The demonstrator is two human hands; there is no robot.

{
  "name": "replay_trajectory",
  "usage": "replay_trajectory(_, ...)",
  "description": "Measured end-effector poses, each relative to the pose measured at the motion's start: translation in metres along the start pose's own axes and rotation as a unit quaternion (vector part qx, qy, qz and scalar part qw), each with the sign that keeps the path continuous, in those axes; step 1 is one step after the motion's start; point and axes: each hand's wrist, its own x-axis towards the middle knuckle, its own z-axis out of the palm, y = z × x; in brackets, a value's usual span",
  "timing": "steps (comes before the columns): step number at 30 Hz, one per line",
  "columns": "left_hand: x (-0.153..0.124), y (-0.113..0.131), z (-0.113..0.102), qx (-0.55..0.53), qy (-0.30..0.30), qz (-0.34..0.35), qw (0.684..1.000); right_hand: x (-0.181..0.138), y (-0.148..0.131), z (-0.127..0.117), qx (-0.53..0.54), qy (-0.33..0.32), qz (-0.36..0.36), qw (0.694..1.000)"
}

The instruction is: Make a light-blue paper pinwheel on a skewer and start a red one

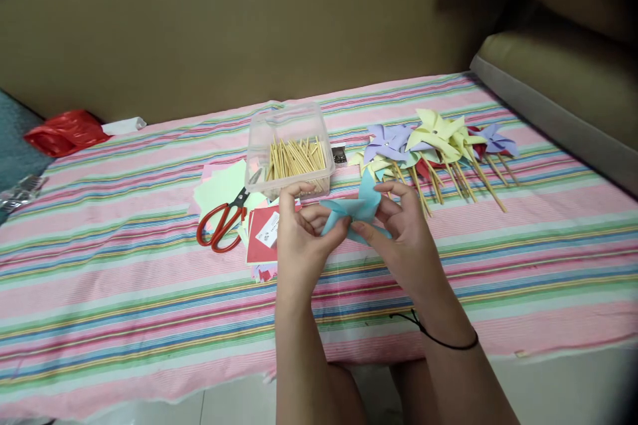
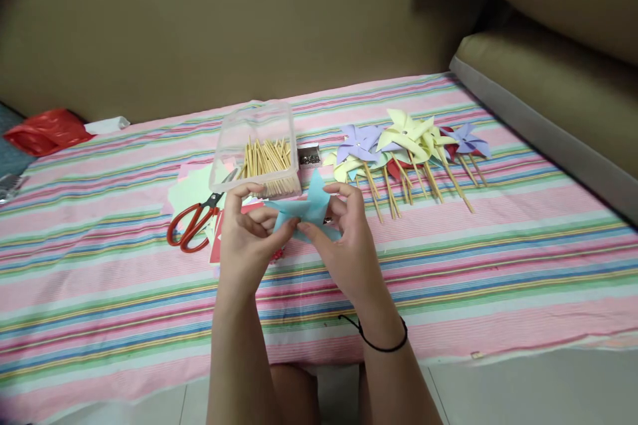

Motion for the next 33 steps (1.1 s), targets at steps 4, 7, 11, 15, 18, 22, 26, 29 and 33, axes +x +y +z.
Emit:
replay_trajectory(4, -0.0007, 0.0014, 0.0002, -0.006, -0.003, -0.003, 1.000, -0.0010, -0.0028, -0.0003, -0.007, 0.035, -0.005, 0.999)
replay_trajectory(7, -0.0007, 0.0016, 0.0000, -0.010, -0.002, 0.002, 1.000, -0.0014, -0.0049, -0.0009, -0.003, 0.035, -0.003, 0.999)
replay_trajectory(11, -0.0005, 0.0011, -0.0001, -0.009, -0.002, 0.003, 1.000, -0.0021, -0.0073, -0.0002, -0.005, 0.037, -0.005, 0.999)
replay_trajectory(15, -0.0003, 0.0009, 0.0002, 0.001, 0.007, 0.002, 1.000, -0.0027, -0.0082, 0.0018, -0.016, 0.036, -0.009, 0.999)
replay_trajectory(18, -0.0003, 0.0010, 0.0000, 0.020, 0.018, 0.003, 1.000, -0.0024, -0.0079, 0.0030, -0.010, 0.034, -0.021, 0.999)
replay_trajectory(22, -0.0007, 0.0006, -0.0004, 0.012, 0.011, 0.019, 1.000, -0.0018, -0.0069, 0.0031, -0.009, 0.041, -0.026, 0.999)
replay_trajectory(26, -0.0012, 0.0002, -0.0003, -0.001, 0.008, 0.036, 0.999, -0.0022, -0.0068, 0.0031, -0.013, 0.046, -0.029, 0.998)
replay_trajectory(29, -0.0012, 0.0002, -0.0007, -0.017, 0.007, 0.037, 0.999, -0.0026, -0.0073, 0.0035, -0.010, 0.047, -0.035, 0.998)
replay_trajectory(33, -0.0013, 0.0001, -0.0017, -0.018, 0.013, 0.029, 0.999, -0.0029, -0.0072, 0.0039, -0.017, 0.055, -0.032, 0.998)
